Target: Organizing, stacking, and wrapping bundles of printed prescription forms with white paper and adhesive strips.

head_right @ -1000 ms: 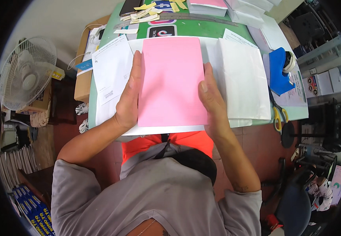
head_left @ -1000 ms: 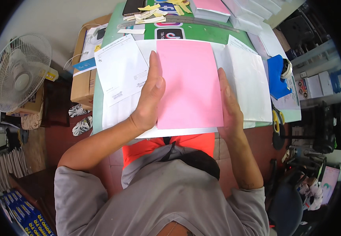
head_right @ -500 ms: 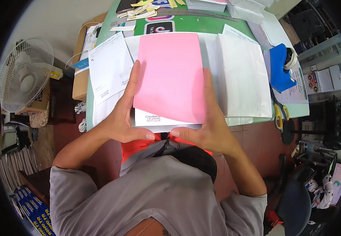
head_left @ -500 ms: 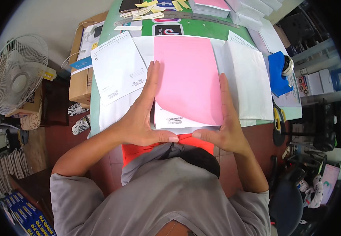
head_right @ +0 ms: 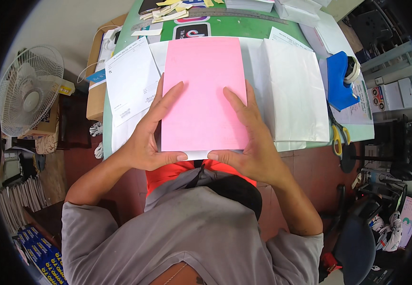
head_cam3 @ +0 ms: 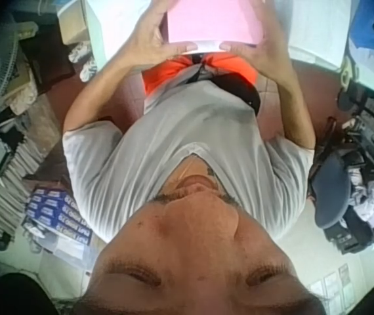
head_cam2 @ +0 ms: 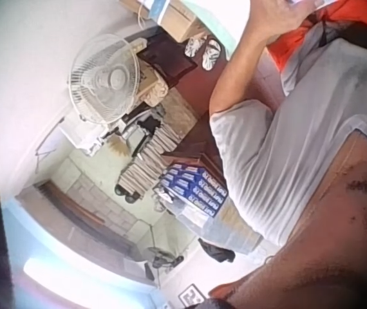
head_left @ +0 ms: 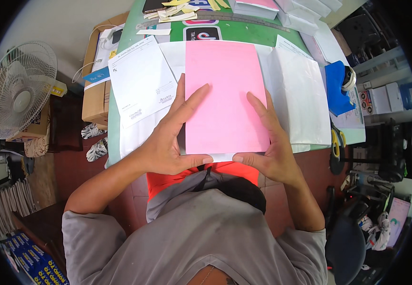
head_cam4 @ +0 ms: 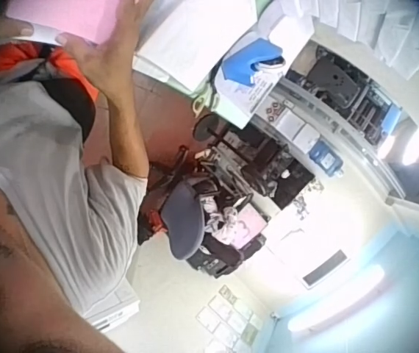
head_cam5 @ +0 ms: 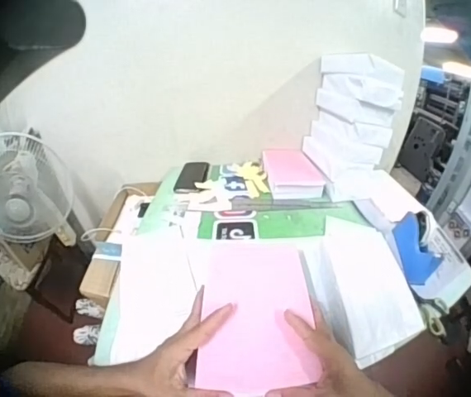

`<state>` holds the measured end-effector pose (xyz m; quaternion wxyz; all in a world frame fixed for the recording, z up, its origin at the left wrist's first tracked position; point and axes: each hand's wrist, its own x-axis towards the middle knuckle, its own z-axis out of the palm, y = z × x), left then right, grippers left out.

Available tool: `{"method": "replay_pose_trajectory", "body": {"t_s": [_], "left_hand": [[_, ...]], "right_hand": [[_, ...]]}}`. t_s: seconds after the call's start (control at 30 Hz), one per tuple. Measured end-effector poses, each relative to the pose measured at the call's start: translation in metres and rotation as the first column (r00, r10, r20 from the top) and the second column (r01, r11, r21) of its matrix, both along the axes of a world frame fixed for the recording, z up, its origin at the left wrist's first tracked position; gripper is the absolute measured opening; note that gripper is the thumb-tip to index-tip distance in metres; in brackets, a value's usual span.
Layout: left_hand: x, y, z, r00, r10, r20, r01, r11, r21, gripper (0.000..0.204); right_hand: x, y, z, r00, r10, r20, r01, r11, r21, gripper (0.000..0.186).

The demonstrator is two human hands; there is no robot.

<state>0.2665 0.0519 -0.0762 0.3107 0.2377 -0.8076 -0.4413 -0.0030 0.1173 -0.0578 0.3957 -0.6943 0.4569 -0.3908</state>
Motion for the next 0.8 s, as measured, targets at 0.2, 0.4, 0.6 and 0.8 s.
{"method": "replay_pose_trajectory", "body": {"t_s": [0.2, 0.4, 0.6, 0.8], "left_hand": [[-0.0009, 0.0002, -0.0054, 1.000, 0.023, -0.020, -0.023, 1.000, -0.007, 0.114], [-0.0032, 0.0042, -0.0019, 0.999, 0.046, 0.003, -0.046, 0.997, 0.056, 0.119], [-0.0014, 0.0037, 0.0003, 0.999, 0.015, 0.042, -0.016, 0.999, 0.040, 0.122], [-0.0036, 0.0041, -0.0002, 0.995, 0.014, 0.094, -0.014, 1.000, -0.008, 0.121]], "right_hand": [[-0.0028, -0.0017, -0.0021, 0.999, 0.005, -0.041, -0.006, 1.000, -0.028, 0.105], [-0.0033, -0.0002, 0.0006, 0.998, 0.007, -0.063, -0.009, 1.000, -0.023, 0.106], [-0.0033, -0.0002, 0.0013, 0.997, -0.006, -0.075, 0.006, 1.000, -0.003, 0.107], [-0.0048, 0.0037, -0.0075, 0.993, -0.007, -0.122, -0.005, 0.995, -0.096, 0.115]]}}
